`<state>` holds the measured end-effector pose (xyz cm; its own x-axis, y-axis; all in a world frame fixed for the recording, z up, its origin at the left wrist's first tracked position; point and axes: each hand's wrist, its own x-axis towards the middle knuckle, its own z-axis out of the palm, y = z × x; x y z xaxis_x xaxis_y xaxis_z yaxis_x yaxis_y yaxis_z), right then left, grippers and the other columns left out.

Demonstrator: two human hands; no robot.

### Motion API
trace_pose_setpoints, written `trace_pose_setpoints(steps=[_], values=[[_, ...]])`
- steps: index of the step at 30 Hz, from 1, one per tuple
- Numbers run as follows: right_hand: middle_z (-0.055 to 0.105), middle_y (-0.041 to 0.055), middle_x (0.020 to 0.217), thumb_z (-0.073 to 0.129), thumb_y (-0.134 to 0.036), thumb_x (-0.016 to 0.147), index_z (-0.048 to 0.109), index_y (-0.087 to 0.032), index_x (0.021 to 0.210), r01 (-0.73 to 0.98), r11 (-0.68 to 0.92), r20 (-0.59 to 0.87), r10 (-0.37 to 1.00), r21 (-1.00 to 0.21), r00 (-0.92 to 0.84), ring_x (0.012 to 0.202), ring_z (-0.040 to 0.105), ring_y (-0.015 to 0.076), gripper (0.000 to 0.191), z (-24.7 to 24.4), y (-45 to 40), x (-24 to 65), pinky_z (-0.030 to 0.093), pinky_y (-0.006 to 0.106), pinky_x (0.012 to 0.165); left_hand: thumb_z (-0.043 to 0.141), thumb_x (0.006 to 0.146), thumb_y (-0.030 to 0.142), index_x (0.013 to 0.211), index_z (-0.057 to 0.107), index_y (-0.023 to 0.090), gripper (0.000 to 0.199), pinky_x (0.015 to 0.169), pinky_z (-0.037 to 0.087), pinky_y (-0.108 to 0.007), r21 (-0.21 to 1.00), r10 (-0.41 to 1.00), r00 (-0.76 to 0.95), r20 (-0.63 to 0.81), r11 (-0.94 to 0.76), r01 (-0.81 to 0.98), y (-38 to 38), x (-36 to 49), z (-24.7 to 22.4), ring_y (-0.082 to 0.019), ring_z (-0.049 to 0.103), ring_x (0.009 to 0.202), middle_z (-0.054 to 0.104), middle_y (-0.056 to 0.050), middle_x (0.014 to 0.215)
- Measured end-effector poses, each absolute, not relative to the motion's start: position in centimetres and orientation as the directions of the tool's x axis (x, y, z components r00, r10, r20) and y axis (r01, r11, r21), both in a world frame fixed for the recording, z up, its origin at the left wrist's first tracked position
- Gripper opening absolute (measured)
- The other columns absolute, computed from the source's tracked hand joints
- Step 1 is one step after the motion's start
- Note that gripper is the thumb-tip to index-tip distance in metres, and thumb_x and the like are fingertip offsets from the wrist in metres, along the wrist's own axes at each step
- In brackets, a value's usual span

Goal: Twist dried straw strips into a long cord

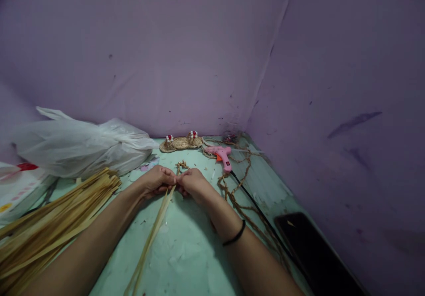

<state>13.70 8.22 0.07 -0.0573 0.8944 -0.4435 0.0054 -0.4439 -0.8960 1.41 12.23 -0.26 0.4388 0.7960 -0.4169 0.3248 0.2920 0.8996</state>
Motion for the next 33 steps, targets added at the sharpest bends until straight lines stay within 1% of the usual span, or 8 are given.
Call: trace_pose_setpoints(steps=[2, 4, 8, 12, 20, 25, 29, 33], values=[[0.047, -0.001, 0.042, 0.048, -0.007, 0.07, 0.051, -0.012, 0.057, -0.089, -0.515, -0.502, 0.854, -0.853, -0.135, 0.036, 0.041, 0.0066, 0.014, 0.5, 8.1, 13.8, 0.035, 0.017, 0.037, 0.051, 0.048, 0.015, 0.05, 0.051, 0.012, 0.004, 0.032, 0.013, -0.017, 0.908, 0.803, 0.441, -0.401, 0.286, 0.305, 12.2, 1.5, -0.3, -0.003, 0.028, 0.028, 0.044, 0.004, 0.035], [0.046, -0.0016, 0.042, 0.047, -0.006, 0.07, 0.05, -0.011, 0.057, -0.107, -0.526, -0.508, 0.847, -0.844, -0.158, 0.035, 0.038, 0.005, 0.014, 0.7, 8.1, 14.0, 0.032, 0.016, 0.035, 0.051, 0.049, 0.014, 0.05, 0.052, 0.011, 0.003, 0.033, 0.016, -0.017, 0.912, 0.808, 0.44, -0.391, 0.278, 0.3, 12.2, 1.6, -0.2, -0.003, 0.029, 0.029, 0.045, 0.004, 0.035], [0.037, -0.0051, 0.036, 0.047, -0.009, 0.069, 0.05, -0.012, 0.052, 0.055, -0.468, -0.47, 0.882, -0.882, -0.033, 0.029, 0.023, 0.0025, 0.018, 0.5, 8.2, 14.0, 0.013, 0.017, 0.029, 0.05, 0.051, 0.011, 0.047, 0.052, 0.011, 0.004, 0.033, 0.016, -0.017, 0.899, 0.827, 0.405, -0.391, 0.248, 0.361, 12.0, 2.0, 0.3, -0.003, 0.028, 0.029, 0.043, 0.004, 0.033], [0.035, -0.0055, 0.034, 0.049, -0.01, 0.064, 0.051, -0.012, 0.049, 0.177, -0.425, -0.42, 0.905, -0.888, 0.071, 0.028, 0.024, 0.0031, 0.016, 0.3, 8.4, 14.2, 0.013, 0.019, 0.031, 0.048, 0.051, 0.008, 0.044, 0.051, 0.012, 0.009, 0.034, 0.018, -0.018, 0.878, 0.85, 0.367, -0.379, 0.205, 0.433, 11.8, 2.5, 0.9, -0.003, 0.026, 0.028, 0.037, 0.006, 0.03], [0.032, -0.0066, 0.029, 0.047, -0.01, 0.06, 0.053, -0.012, 0.048, 0.044, -0.402, -0.397, 0.913, -0.914, 0.099, 0.029, 0.019, 0.0032, 0.013, 1.0, 8.5, 14.0, 0.012, 0.02, 0.033, 0.049, 0.053, 0.011, 0.049, 0.056, 0.011, 0.009, 0.036, 0.021, -0.017, 0.882, 0.879, 0.347, -0.326, 0.151, 0.446, 11.7, 2.3, 1.9, -0.004, 0.029, 0.033, 0.042, 0.005, 0.034], [0.037, -0.0061, 0.031, 0.048, -0.012, 0.058, 0.053, -0.012, 0.048, 0.007, -0.423, -0.422, 0.904, -0.906, 0.064, 0.03, 0.018, 0.003, 0.012, -0.1, 7.9, 13.6, 0.012, 0.02, 0.033, 0.049, 0.052, 0.012, 0.049, 0.058, 0.011, 0.01, 0.035, 0.017, -0.019, 0.75, 0.78, 0.383, -0.495, 0.161, 0.642, 11.4, 1.5, 2.7, -0.005, 0.027, 0.03, 0.043, 0.003, 0.034], [0.029, -0.0082, 0.028, 0.049, -0.014, 0.057, 0.051, -0.013, 0.047, -0.019, -0.426, -0.426, 0.904, -0.905, 0.039, 0.029, 0.017, 0.0034, 0.011, -0.7, 7.6, 13.5, 0.009, 0.021, 0.034, 0.053, 0.052, 0.016, 0.04, 0.053, 0.013, 0.013, 0.035, 0.015, -0.021, 0.635, 0.813, 0.311, -0.491, 0.09, 0.767, 11.3, 1.4, 2.9, -0.007, 0.026, 0.03, 0.035, 0.003, 0.028], [0.034, -0.0079, 0.031, 0.05, -0.015, 0.055, 0.051, -0.013, 0.05, -0.038, -0.401, -0.403, 0.91, -0.915, 0.094, 0.029, 0.021, 0.0038, 0.005, -1.5, 7.8, 13.5, 0.011, 0.02, 0.033, 0.053, 0.052, 0.017, 0.037, 0.05, 0.015, 0.015, 0.037, 0.019, -0.022, 0.62, 0.822, 0.307, -0.481, 0.071, 0.781, 10.6, 2.0, 2.9, -0.008, 0.028, 0.031, 0.033, 0.002, 0.028]])
